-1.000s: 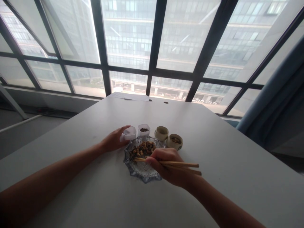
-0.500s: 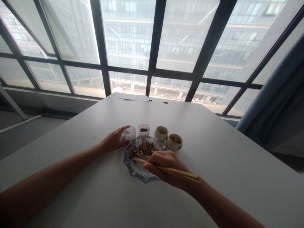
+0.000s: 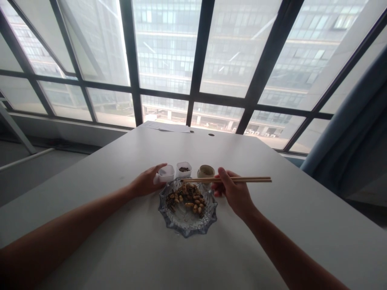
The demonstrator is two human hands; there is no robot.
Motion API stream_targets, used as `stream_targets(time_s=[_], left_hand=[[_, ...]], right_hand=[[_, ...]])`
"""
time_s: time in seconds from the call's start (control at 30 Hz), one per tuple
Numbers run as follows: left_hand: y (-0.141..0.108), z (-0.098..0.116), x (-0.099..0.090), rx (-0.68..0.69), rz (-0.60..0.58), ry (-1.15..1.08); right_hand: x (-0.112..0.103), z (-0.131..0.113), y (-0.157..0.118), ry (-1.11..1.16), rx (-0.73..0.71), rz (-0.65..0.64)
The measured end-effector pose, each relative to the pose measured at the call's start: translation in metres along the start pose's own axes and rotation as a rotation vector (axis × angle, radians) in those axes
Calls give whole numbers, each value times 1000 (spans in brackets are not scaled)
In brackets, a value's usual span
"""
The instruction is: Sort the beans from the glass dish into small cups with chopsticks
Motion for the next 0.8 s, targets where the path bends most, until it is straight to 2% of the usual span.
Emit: stream_targets(time_s=[0.07, 0.13, 0.2, 0.33, 0.43, 0.5, 0.57, 0.73, 0.8], left_hand=[[0, 0, 0, -5, -6, 3], [0, 0, 0, 1, -7, 3], [0, 0, 0, 10, -4, 3], [-1, 0, 1, 11, 0, 11], [-1, 0, 0, 17, -6, 16], [-1, -1, 0, 14, -5, 18], [-1, -2, 0, 1, 8, 16], [-2, -3, -2, 38, 151, -21], [-2, -1, -2, 69, 172, -30]], right_hand=[[0, -3, -2, -57, -52, -4], [1, -12, -8, -155, -173, -22], [4, -26, -17, -314, -378, -88], [19, -46, -41, -759, -908, -359], [27, -49, -52, -937, -1117, -463], [30, -50, -55, -948, -1155, -466], [30, -52, -55, -900, -1121, -446], [13, -55, -39, -644, -795, -191], [7, -53, -35, -547, -691, -119]])
Point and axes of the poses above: each hand's wrist, its own y-axis towards the middle knuckle, its own x-axis out of the palm, z = x × y, the point moved 4 cm from there along y, towards the middle knuckle, and after that the axes turned 5 degrees about -y, right-handed, at the moved point
